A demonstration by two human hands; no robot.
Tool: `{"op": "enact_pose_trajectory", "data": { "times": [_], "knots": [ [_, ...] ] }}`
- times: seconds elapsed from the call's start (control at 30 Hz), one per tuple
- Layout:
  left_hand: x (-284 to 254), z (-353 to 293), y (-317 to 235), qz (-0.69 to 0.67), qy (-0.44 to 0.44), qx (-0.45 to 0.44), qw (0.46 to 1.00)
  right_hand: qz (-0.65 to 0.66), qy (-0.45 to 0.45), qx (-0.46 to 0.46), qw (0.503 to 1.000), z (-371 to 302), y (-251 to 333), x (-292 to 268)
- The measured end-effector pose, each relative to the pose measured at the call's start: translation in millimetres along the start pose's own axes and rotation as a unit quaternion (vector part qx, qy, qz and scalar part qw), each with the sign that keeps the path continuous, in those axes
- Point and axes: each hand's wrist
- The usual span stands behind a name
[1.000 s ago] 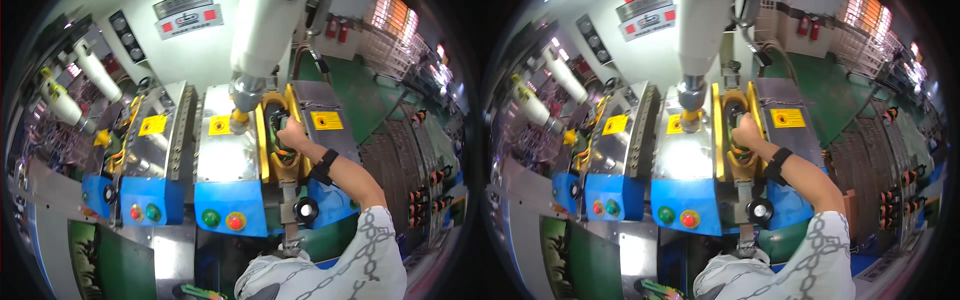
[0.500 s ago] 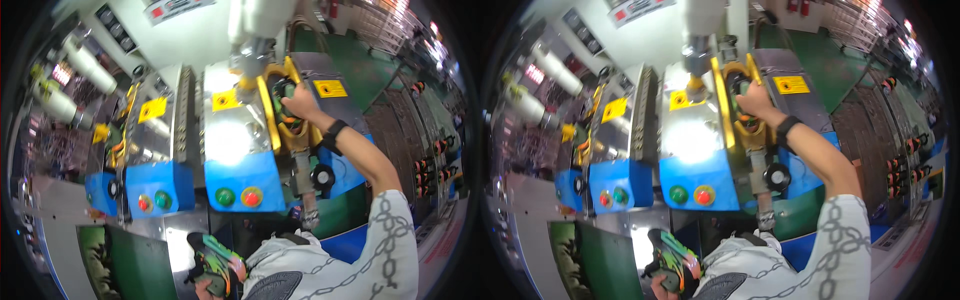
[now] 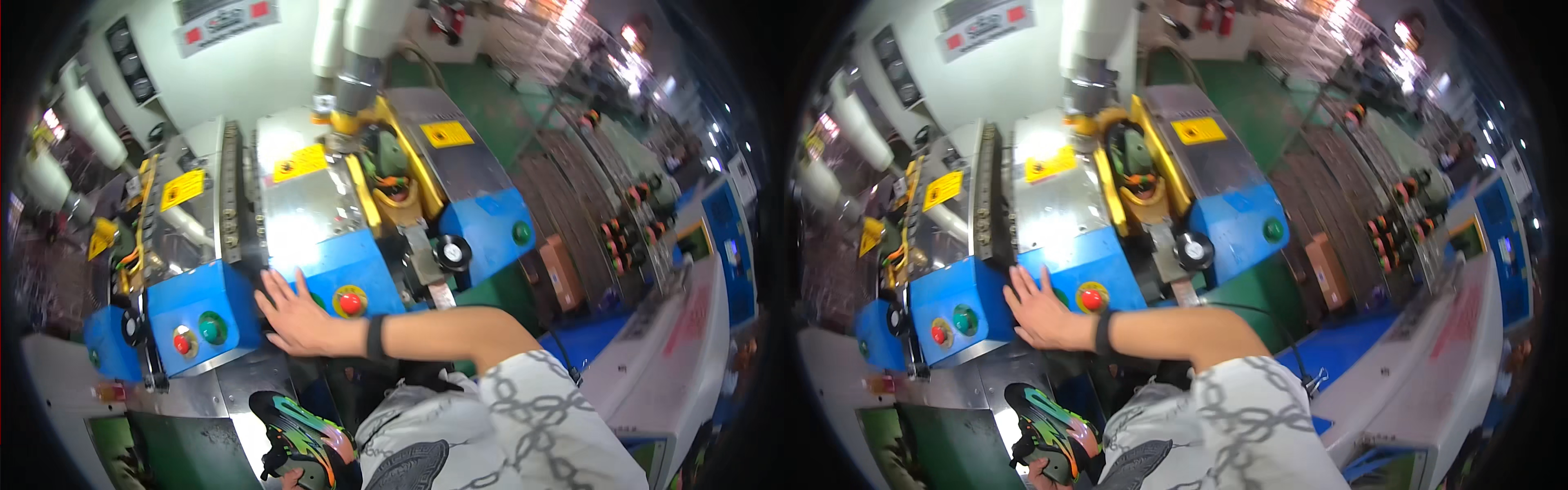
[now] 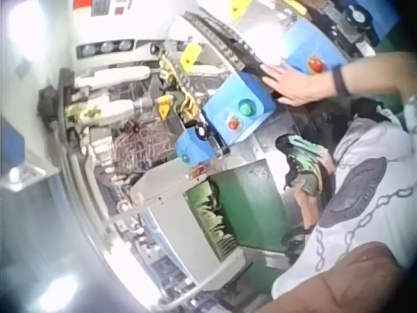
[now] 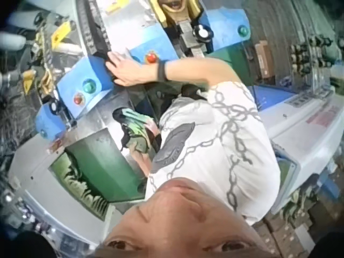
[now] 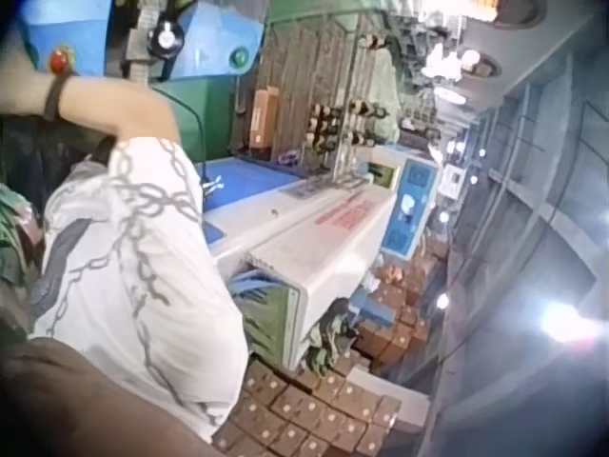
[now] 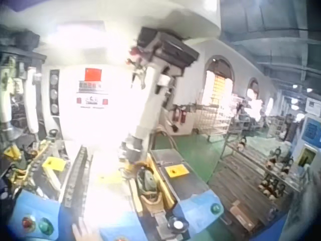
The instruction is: The person is manufacturing shoes by placing them in various machines and on drying racks.
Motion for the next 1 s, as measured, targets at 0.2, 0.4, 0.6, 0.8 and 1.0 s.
{"op": "enact_pose_trajectory", "data": {
  "times": [0.2, 0.4, 0.6, 0.8, 1.0],
  "knots": [
    [-91, -30, 63, -0.156, -0.017, 0.106, 0.982, 0.39, 0.138, -0.095, 0.905, -123, 67, 88],
    [-118, -49, 78, 0.013, -0.274, 0.207, 0.939, 0.445, 0.317, -0.033, 0.837, -173, 96, 94],
    [-209, 13, 106, 0.161, -0.28, 0.206, 0.924, 0.476, 0.47, 0.014, 0.743, -140, 133, 145],
    [-228, -79, 138, 0.168, -0.54, 0.322, 0.76, 0.416, 0.511, 0.131, 0.74, -196, 260, 166],
    [-340, -50, 150, 0.066, -0.438, 0.053, 0.895, 0.336, 0.409, 0.108, 0.841, -237, 337, 247]
  ]
}}
Point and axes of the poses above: each hand's wrist, its own z-axis towards the middle knuckle, its own x-axis out of the palm, y = z × x, and after that the axes turned 5 degrees about z, right-handed
